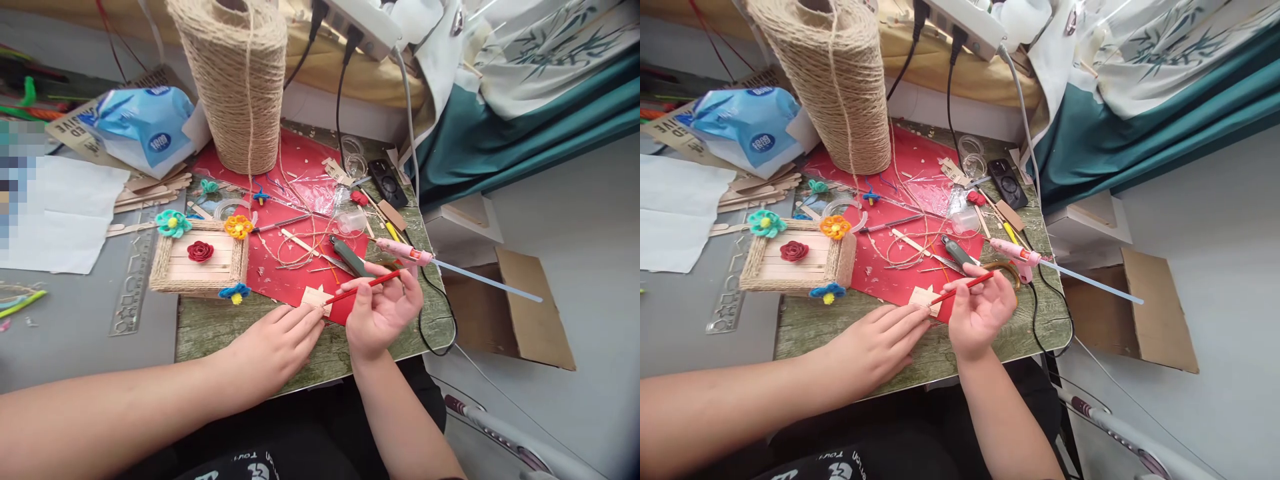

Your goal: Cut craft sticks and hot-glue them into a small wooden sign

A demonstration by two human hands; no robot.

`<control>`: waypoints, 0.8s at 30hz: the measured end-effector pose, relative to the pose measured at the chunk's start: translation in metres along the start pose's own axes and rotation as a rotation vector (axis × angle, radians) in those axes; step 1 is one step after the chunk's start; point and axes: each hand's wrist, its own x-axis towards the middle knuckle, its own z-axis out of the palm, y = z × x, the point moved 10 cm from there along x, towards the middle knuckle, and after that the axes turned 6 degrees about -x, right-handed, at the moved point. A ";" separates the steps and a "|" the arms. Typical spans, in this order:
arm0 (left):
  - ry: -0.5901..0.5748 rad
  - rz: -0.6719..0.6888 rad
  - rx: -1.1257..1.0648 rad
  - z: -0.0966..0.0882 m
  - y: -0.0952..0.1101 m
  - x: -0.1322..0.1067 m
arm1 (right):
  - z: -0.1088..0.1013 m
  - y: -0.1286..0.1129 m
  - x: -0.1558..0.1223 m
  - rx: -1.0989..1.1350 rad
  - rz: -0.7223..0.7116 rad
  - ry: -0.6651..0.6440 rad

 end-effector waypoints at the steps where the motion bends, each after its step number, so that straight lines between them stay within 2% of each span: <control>1: 0.012 0.000 0.012 0.001 0.001 0.000 | 0.002 -0.002 -0.003 0.001 -0.024 -0.034; 4: 0.016 -0.012 0.042 0.005 0.001 -0.001 | 0.012 -0.004 -0.011 -0.006 -0.051 -0.181; 7: 0.006 -0.023 0.053 0.006 0.000 -0.001 | 0.027 -0.006 -0.014 -0.124 -0.095 -0.375; 9: 0.003 -0.029 0.054 0.005 -0.001 -0.001 | 0.032 -0.003 -0.015 -0.205 -0.098 -0.457; 13: 0.012 -0.033 0.035 0.004 -0.003 -0.001 | 0.029 0.008 -0.012 -0.131 0.014 -0.427; 19: 0.011 -0.037 0.044 0.006 -0.003 -0.003 | 0.050 -0.001 -0.015 -0.203 -0.111 -0.585; 24: 0.010 -0.042 0.040 0.006 -0.005 -0.001 | 0.046 -0.003 -0.012 -0.227 -0.123 -0.548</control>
